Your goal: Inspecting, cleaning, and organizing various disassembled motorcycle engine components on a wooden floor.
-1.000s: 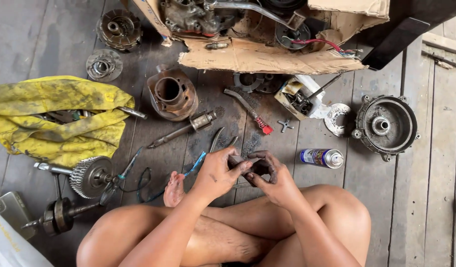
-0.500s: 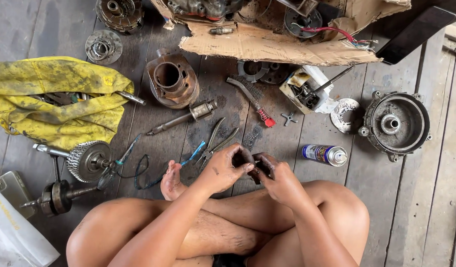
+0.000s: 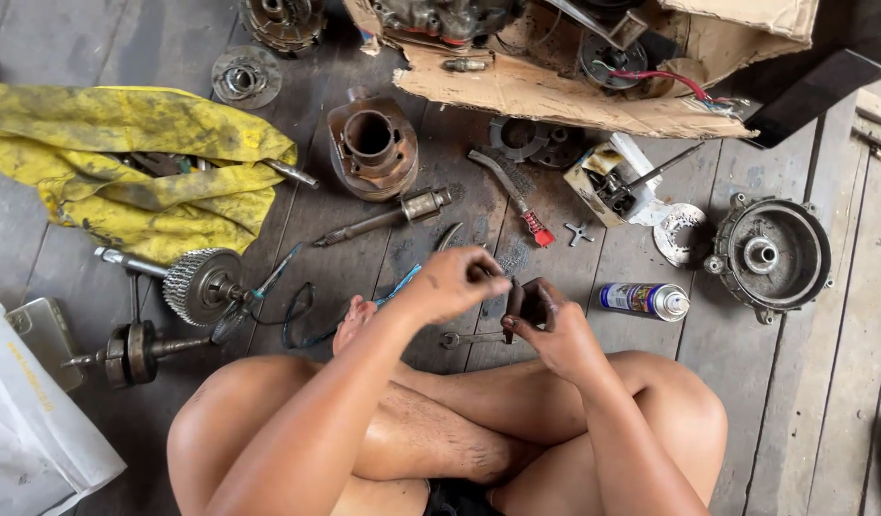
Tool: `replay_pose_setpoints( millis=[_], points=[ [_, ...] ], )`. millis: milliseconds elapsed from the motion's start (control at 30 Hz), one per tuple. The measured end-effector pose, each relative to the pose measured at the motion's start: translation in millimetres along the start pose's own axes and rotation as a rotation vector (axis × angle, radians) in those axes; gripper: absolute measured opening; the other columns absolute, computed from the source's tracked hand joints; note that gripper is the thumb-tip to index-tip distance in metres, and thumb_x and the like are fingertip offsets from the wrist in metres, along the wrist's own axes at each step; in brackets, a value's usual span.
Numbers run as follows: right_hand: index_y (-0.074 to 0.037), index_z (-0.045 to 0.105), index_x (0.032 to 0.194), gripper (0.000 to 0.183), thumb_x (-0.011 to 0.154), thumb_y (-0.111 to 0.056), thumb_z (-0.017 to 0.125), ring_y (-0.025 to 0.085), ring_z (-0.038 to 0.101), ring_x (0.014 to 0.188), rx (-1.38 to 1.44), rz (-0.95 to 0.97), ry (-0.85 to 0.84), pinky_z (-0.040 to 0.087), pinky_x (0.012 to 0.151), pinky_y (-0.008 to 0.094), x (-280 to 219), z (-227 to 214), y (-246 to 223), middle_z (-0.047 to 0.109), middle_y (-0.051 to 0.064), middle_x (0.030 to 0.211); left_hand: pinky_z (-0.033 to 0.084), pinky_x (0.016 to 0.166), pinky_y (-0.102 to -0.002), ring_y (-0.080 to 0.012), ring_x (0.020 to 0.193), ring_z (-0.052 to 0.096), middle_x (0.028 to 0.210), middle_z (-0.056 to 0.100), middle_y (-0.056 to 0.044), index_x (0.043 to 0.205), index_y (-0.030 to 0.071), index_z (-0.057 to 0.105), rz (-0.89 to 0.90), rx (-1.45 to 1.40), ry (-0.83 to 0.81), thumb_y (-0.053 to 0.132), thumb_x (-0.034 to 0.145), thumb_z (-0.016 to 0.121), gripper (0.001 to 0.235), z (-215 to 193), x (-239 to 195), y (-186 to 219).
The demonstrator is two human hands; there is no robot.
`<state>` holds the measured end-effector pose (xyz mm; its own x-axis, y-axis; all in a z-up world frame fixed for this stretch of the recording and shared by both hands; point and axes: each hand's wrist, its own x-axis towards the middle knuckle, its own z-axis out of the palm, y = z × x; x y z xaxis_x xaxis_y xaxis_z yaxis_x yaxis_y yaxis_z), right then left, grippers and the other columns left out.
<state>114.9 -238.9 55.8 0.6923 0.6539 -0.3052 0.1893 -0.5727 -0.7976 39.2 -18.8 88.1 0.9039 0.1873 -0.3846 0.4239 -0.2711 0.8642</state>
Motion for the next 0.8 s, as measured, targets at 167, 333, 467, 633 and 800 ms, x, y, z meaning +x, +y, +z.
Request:
replay_pose_setpoints(
  millis=[167,333,467,633,800],
  points=[
    [-0.006,0.066,0.104,0.037,0.083,-0.03,0.085,0.038,0.076,0.083,-0.057,-0.051,0.028,0.058,0.072,0.049,-1,6,-7,0.075,0.019,0.083,0.056,0.098,-0.047,-0.0369,0.109,0.072,0.106,0.075,-0.016,0.11,0.006,0.072,0.127,0.174,-0.099,0.023,0.092,0.073,0.025,3,-22,27],
    [-0.006,0.068,0.102,0.033,0.08,-0.025,0.085,0.039,0.076,0.086,-0.089,-0.114,-0.056,0.057,0.078,0.05,-5,9,-8,0.076,0.019,0.082,0.057,0.088,-0.048,-0.0372,0.1,0.072,0.094,0.073,-0.014,0.098,0.008,0.071,0.256,0.339,-0.033,0.024,0.085,0.073,0.021,5,-36,25],
    [-0.01,0.068,0.098,0.034,0.075,-0.025,0.089,0.032,0.075,0.081,-0.097,-0.161,-0.035,0.056,0.078,0.044,-2,13,1,0.075,0.013,0.078,0.057,0.083,-0.05,-0.038,0.096,0.072,0.089,0.071,-0.013,0.095,0.011,0.068,0.221,0.437,-0.003,0.029,0.085,0.068,0.02,1,-41,26],
    [-0.01,0.067,0.091,0.034,0.075,-0.027,0.091,0.029,0.074,0.076,-0.069,-0.161,0.024,0.054,0.075,0.041,1,17,3,0.074,0.012,0.074,0.057,0.083,-0.053,-0.0415,0.097,0.072,0.094,0.072,-0.017,0.101,0.009,0.069,0.195,0.462,-0.005,0.03,0.086,0.064,0.026,-5,-44,30],
    [-0.009,0.067,0.087,0.031,0.077,-0.027,0.09,0.035,0.075,0.076,-0.077,-0.156,0.035,0.054,0.071,0.043,-4,15,-8,0.075,0.015,0.074,0.058,0.082,-0.053,-0.042,0.097,0.072,0.095,0.073,-0.018,0.102,0.008,0.07,0.238,0.5,0.005,0.03,0.086,0.067,0.027,-6,-44,34]
  ],
)
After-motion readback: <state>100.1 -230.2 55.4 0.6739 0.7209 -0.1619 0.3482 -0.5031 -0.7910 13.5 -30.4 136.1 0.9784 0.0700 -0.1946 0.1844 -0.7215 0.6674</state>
